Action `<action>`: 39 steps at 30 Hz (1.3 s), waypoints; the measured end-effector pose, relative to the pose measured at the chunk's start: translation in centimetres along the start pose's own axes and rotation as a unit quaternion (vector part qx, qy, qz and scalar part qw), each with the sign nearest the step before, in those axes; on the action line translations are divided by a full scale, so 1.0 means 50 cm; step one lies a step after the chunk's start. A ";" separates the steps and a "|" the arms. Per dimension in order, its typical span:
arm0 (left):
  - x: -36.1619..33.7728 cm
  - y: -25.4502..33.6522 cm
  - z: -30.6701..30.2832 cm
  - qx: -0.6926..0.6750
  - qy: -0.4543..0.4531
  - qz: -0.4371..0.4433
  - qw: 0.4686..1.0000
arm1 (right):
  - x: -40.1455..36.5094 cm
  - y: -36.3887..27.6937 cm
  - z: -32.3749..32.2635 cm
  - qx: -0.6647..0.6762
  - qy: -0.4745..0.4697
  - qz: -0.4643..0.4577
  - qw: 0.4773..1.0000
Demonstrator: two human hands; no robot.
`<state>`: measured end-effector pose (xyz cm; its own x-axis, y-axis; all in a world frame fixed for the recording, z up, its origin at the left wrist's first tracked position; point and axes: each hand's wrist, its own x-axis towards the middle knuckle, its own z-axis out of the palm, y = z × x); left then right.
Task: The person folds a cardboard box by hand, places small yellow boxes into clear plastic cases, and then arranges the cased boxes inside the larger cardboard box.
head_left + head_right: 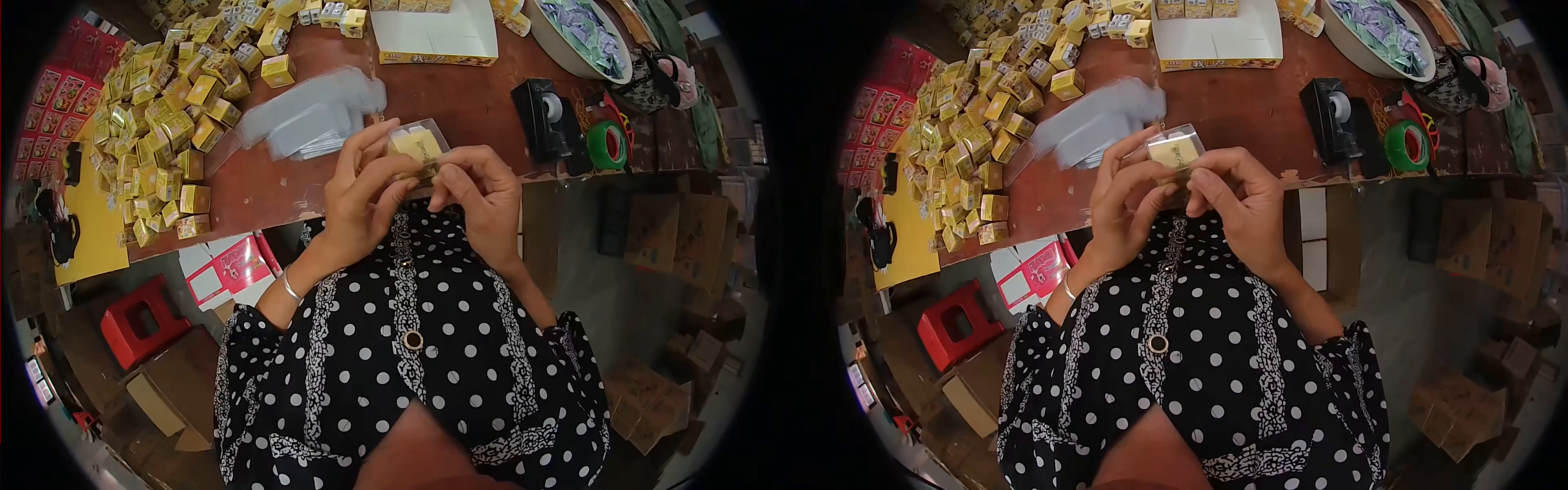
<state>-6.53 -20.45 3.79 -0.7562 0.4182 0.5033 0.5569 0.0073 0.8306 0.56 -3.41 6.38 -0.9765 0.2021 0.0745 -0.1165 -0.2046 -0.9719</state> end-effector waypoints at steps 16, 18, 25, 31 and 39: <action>-0.005 -0.005 0.005 0.023 0.012 0.028 0.999 | 0.010 0.027 -0.011 -0.212 0.077 -0.071 0.972; -0.006 0.001 0.005 0.004 -0.007 -0.003 1.000 | 0.022 0.036 -0.024 -0.308 0.069 -0.226 0.922; -0.014 -0.006 0.015 -0.176 -0.007 -0.109 0.978 | 0.068 0.025 -0.056 -0.426 -0.070 -0.370 0.823; -0.015 -0.010 0.023 -0.238 0.007 -0.119 0.964 | 0.054 0.045 -0.061 -0.109 -0.141 -0.043 0.983; -0.003 -0.015 -0.012 -0.325 0.003 -0.224 0.919 | 0.041 0.016 -0.078 -0.111 -0.087 -0.009 0.990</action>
<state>-7.04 -21.06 3.24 -0.8623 0.5008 0.0752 -0.1330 -0.3672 0.9206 -0.83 0.58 4.87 -0.9933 0.0320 0.1106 -0.1101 0.0177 -0.9938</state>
